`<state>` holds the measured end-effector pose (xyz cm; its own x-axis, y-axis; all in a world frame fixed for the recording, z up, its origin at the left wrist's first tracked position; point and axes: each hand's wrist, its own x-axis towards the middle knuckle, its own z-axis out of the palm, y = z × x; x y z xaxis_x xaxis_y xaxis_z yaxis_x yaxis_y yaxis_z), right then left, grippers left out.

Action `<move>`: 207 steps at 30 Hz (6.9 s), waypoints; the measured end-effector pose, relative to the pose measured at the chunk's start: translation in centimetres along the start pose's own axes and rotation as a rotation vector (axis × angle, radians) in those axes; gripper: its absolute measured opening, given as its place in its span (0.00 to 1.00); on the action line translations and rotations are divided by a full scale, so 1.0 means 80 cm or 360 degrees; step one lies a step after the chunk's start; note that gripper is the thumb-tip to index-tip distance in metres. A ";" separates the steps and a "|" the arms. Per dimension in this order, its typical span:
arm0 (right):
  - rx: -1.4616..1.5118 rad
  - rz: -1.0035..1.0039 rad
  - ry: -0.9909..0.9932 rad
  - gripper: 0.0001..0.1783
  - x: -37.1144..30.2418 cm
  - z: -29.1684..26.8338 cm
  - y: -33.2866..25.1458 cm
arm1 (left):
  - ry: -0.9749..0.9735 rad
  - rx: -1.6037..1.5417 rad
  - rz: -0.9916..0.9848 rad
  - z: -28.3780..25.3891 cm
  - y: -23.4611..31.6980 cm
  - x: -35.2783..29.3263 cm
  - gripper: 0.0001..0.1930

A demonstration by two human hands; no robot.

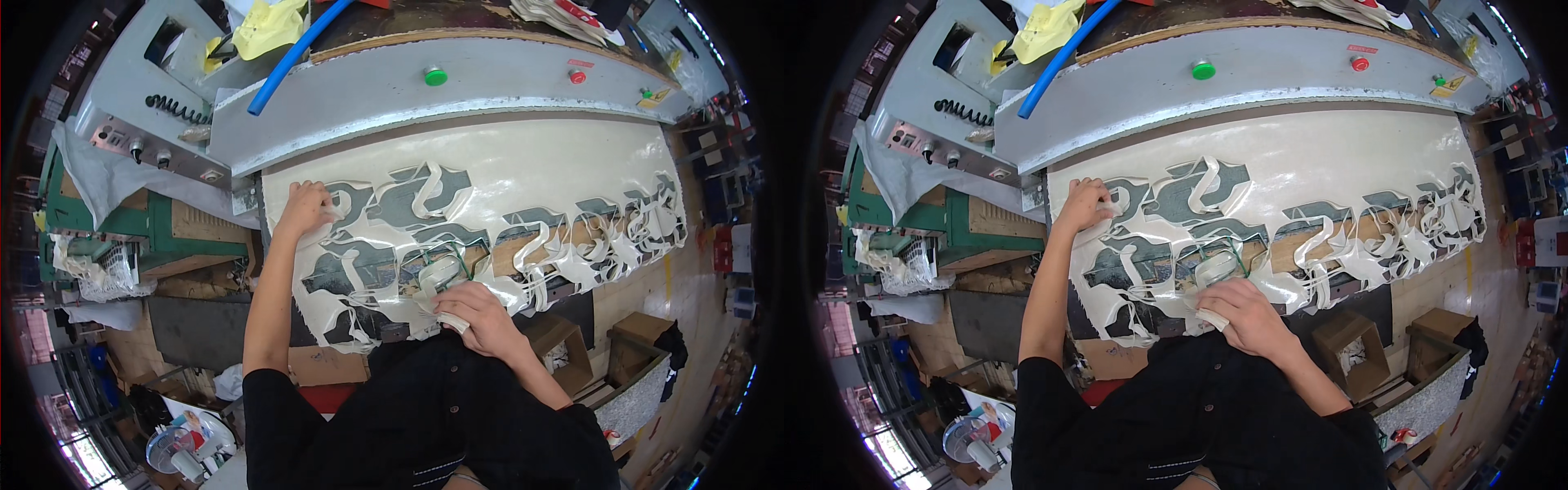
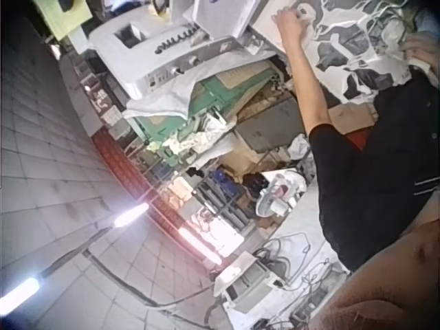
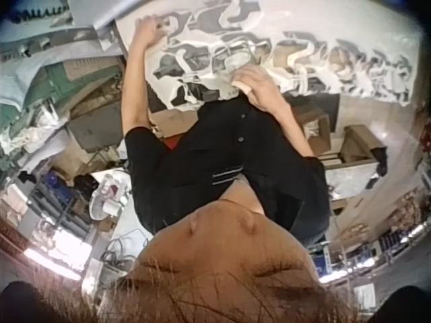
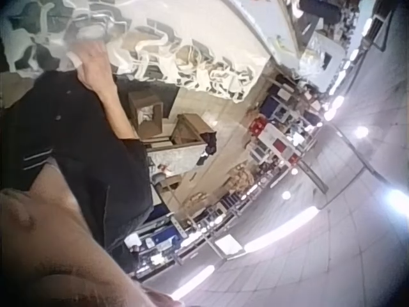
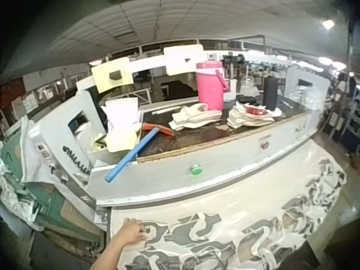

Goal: Using a mallet and dies to cut and prepare shoe upper components on an industrial press.

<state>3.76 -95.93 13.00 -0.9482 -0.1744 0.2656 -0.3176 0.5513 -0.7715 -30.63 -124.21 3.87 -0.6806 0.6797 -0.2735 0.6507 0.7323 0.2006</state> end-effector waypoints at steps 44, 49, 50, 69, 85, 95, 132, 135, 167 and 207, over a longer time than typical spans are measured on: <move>0.0438 -0.0014 0.0119 0.34 0.025 -0.001 0.005 | 0.0896 -0.1821 0.0216 -0.024 0.328 -0.175 0.24; 0.0252 0.0138 -0.0043 0.27 0.023 -0.011 0.015 | 0.1205 -0.0880 0.0420 -0.072 0.330 -0.162 0.25; 0.0187 0.0167 0.0055 0.26 0.016 -0.004 0.023 | 0.1009 -0.0752 0.0679 -0.073 0.327 -0.154 0.23; 0.0049 0.0043 -0.0074 0.13 -0.003 -0.011 0.072 | 0.0321 -0.0363 0.0694 -0.114 0.345 -0.154 0.11; 0.0103 -0.0379 -0.0021 0.34 0.184 -0.212 -0.012 | 0.0360 -0.0561 0.0200 -0.175 0.335 -0.229 0.12; 0.0378 -0.0480 0.0704 0.38 0.197 -0.217 0.017 | 0.0629 -0.0646 0.0221 -0.335 0.376 -0.064 0.12; -0.0976 -0.0275 0.0470 0.41 0.435 -0.345 0.109 | 0.1074 -0.2187 -0.0596 -0.413 0.263 0.258 0.13; -0.1212 0.0111 0.0054 0.41 0.465 -0.360 0.083 | 0.0817 -0.1384 -0.0840 -0.429 0.252 0.247 0.17; -0.0512 -0.0688 0.0759 0.36 0.333 -0.311 0.040 | 0.1203 -0.0215 0.0527 -0.566 0.334 0.231 0.56; 0.1126 -0.0225 0.0131 0.69 0.135 -0.282 -0.030 | 0.0450 -0.0611 0.0822 -0.423 0.490 -0.088 0.37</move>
<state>-5.48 -80.72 30.75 -0.9023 -0.1276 0.4119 -0.3953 -0.1364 -0.9084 -11.72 -98.89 45.53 -0.4117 0.8910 0.1912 0.7850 0.2402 0.5711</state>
